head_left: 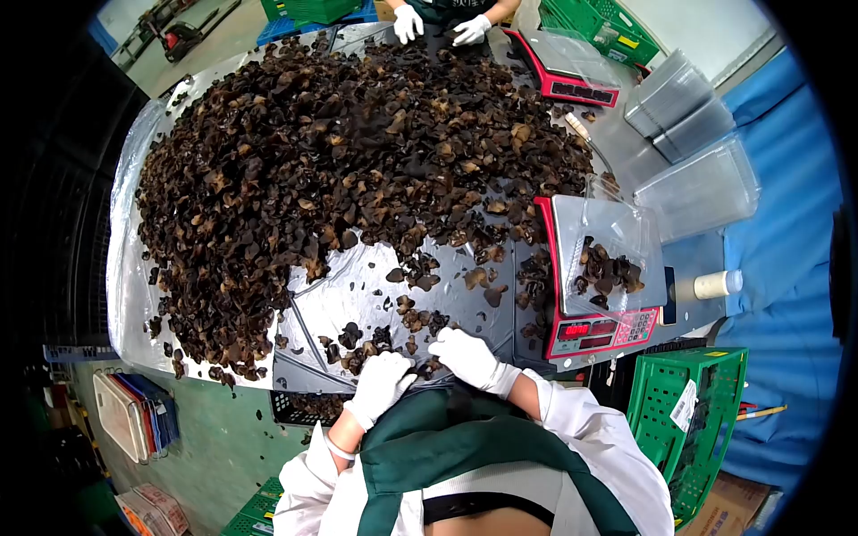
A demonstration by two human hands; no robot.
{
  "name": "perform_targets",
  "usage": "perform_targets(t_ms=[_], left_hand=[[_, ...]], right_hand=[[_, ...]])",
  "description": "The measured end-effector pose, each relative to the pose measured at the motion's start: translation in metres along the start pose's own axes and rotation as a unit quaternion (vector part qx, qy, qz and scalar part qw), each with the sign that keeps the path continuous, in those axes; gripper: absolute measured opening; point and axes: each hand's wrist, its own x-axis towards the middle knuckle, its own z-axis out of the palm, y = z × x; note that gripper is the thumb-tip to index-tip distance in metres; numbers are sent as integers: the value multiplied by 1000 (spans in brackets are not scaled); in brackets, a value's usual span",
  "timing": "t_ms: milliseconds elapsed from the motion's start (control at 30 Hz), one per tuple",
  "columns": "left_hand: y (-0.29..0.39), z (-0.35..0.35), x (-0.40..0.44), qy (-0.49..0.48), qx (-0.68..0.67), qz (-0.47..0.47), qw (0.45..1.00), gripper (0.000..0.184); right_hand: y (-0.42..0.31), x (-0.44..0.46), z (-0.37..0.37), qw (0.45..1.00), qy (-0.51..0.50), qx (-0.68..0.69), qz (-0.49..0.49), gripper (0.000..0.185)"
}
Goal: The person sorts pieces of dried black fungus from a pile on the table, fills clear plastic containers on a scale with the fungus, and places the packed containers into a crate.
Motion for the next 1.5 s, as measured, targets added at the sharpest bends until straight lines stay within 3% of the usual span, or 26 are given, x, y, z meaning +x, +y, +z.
perform_targets(t_ms=[67, 100, 133, 167, 233, 300, 367, 467, 500, 533, 567, 600, 633, 733, 767, 800, 833, 933, 967, 1000, 1100, 1167, 1233, 1367, 1467, 1500], left_hand=[[-6, -2, -4, 48, -106, -46, 992, 24], [-8, -3, -5, 48, -152, -79, 984, 23], [-9, -4, -7, 48, -198, -113, 973, 22], [-8, -8, -6, 48, -243, -145, 958, 21], [-8, -9, -5, 40, -255, -154, 954, 21], [-6, -9, -4, 40, -207, -143, 967, 21], [-5, -9, -4, 39, -191, -135, 972, 22], [-8, -9, -6, 36, -174, -116, 977, 23], [-9, -10, -7, 37, -174, -111, 978, 23], [-9, -12, -8, 29, -171, -119, 978, 23], [-9, -12, -9, 29, -166, -126, 978, 22], [-7, -13, -8, 42, -189, -133, 972, 22], [-5, -16, -7, 54, -212, -139, 966, 22], [16, -41, 2, 84, -293, -186, 934, 22], [24, -46, 7, 118, -305, -169, 930, 23], [25, -47, 13, 164, -248, -104, 949, 26], [28, -49, 18, 184, -209, -68, 958, 30], [47, -67, 49, 160, -134, 58, 976, 45], [52, -70, 57, 162, -128, 73, 976, 46], [56, -75, 63, 169, -132, 79, 974, 44], [52, -81, 64, 203, -111, 59, 971, 40], [35, -78, 56, 211, -136, 11, 968, 38], [25, -81, 45, 226, -132, -59, 963, 33], [-37, -50, 2, 299, -147, -198, 922, 23], [-54, -38, -28, 305, -118, -249, 912, 24], [-56, -36, -35, 306, -103, -251, 913, 25]], right_hand=[[10, -1, -7, 986, 11, 160, 33, 26], [14, -1, -12, 986, 11, 160, 33, 26], [17, -2, -18, 912, -67, 384, 127, 23], [19, -4, -23, 773, -139, 581, 211, 21], [27, -11, -17, 740, -153, 620, 212, 25], [23, -13, -20, 585, -107, 769, 233, 31], [14, -9, -27, 597, -136, 754, 238, 29], [-16, 15, -30, 815, -195, 497, 226, 20], [-16, 17, -6, 950, -45, 308, 14, 26], [-14, 10, 11, 986, -62, 156, -2, 30], [-20, 10, 12, 997, -79, -1, -16, 34], [-16, 13, 23, 992, -119, -32, -16, 40], [-10, 15, 31, 992, -119, -26, -14, 37], [9, 16, 29, 982, -65, 171, -37, 33], [8, 21, 20, 900, -181, 373, 132, 39], [2, 16, 4, 774, -143, 578, 217, 46], [-4, 9, -4, 596, -92, 747, 279, 54], [19, 12, 48, 675, 26, 736, 29, 41], [10, 17, 39, 259, -64, 956, 121, 35], [4, 22, 29, 314, 7, 911, 267, 32], [1, 11, -41, 396, 45, 900, 179, 28], [-19, 1, -122, 536, 156, 802, 212, 25], [-4, -15, -158, 671, 274, 665, 177, 22], [37, -54, -203, 807, 436, 277, 286, 20], [59, -71, -209, 840, 451, 118, 277, 23], [60, -73, -209, 848, 425, 88, 306, 33]])
